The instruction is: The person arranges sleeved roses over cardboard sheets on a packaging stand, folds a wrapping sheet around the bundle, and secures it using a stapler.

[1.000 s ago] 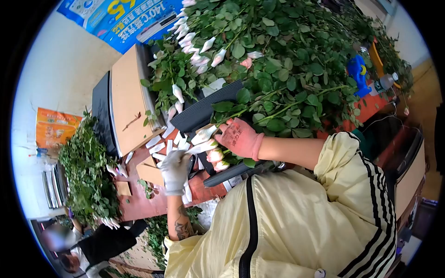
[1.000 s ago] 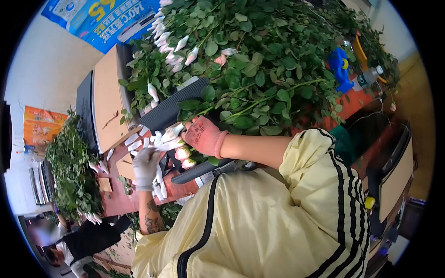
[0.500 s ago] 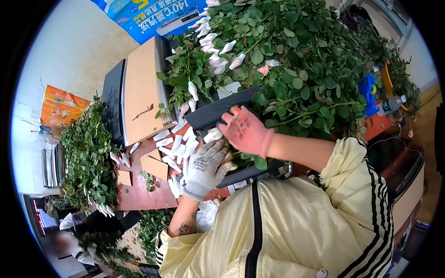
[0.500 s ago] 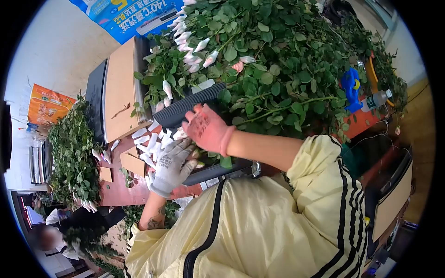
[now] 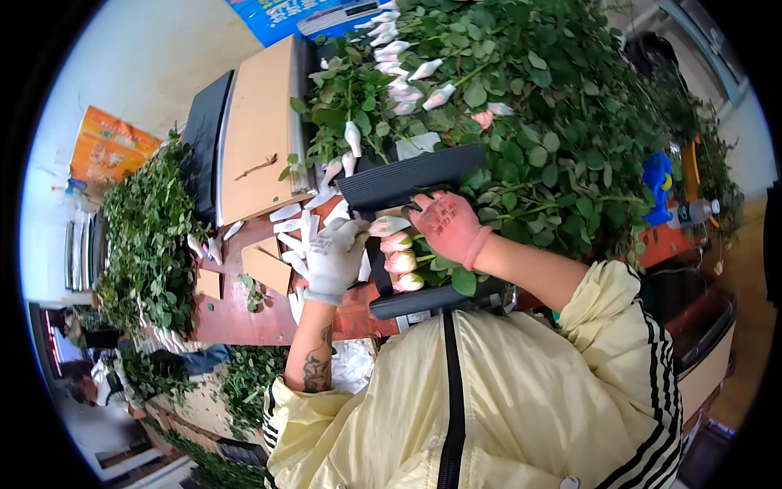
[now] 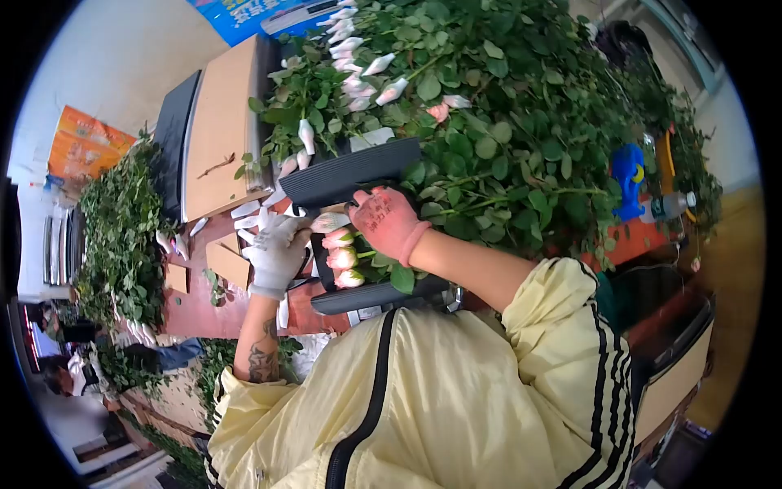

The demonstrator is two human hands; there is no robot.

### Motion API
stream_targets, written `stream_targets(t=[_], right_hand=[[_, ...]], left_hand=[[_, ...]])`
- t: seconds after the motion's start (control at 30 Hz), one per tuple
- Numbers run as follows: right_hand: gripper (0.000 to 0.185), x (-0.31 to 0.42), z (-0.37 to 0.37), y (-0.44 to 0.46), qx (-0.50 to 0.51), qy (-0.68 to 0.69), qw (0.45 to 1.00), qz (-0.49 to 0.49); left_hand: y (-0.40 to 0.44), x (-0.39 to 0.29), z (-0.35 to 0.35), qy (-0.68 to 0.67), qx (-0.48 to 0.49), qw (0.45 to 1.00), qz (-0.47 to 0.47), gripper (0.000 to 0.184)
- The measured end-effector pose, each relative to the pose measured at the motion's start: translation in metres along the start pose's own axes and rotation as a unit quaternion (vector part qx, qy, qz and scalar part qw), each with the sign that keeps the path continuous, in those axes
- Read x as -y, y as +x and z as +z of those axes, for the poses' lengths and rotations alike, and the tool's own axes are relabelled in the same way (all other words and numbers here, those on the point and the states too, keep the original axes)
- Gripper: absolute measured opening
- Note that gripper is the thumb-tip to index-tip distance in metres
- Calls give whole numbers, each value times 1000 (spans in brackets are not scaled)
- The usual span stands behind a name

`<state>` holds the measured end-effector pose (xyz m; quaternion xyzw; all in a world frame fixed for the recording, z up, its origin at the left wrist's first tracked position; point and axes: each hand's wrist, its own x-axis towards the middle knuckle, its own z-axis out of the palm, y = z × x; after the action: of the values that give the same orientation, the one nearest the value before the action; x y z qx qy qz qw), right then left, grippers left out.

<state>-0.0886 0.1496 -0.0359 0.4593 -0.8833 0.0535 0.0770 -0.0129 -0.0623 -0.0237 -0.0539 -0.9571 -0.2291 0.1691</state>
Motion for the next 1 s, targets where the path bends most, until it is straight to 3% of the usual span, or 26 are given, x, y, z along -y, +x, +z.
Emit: stream_targets(t=[0.17, 0.23, 0.33, 0.4, 0.43, 0.5, 0.57, 0.63, 0.77, 0.83, 0.9, 1.0], right_hand=[[17, -2, 5, 2, -17, 45, 999, 3], [23, 0, -4, 4, 43, 57, 997, 15], [22, -1, 1, 0, 11, 56, 998, 18], [21, 0, -7, 1, 46, 47, 998, 13], [21, 0, -5, 3, 45, 47, 998, 9], [26, 0, 0, 6, 76, 50, 996, 15], [26, 2, -16, 6, 94, 64, 993, 29], [26, -1, 1, 4, 29, 36, 999, 6], [27, -10, -6, 4, 63, -27, 998, -8], [25, -10, -8, 1, 127, -51, 990, -21], [24, -4, -9, -5, 72, -64, 995, -22], [25, -5, -15, 1, 136, -72, 987, -42]], left_hand=[[-12, 6, -9, -20, 9, 998, -61, 10], [-14, 4, -15, -16, -1, 996, -85, 11], [-20, 40, -38, 66, 9, 983, -171, 11], [-32, 52, -65, 180, 9, 955, -236, 18], [-31, 43, -76, 153, -6, 963, -224, 26], [-13, -12, -80, 96, -16, 995, -24, 31], [-12, -62, -59, -49, 92, 993, 50, 42], [-21, -82, -28, 53, 155, 982, 97, 58], [-36, -74, -6, 39, 173, 982, 59, 70], [-38, -77, -9, 37, 179, 982, 49, 73], [-40, -74, -8, 30, 163, 985, 55, 73], [-20, -80, -9, 28, 121, 991, 50, 74]])
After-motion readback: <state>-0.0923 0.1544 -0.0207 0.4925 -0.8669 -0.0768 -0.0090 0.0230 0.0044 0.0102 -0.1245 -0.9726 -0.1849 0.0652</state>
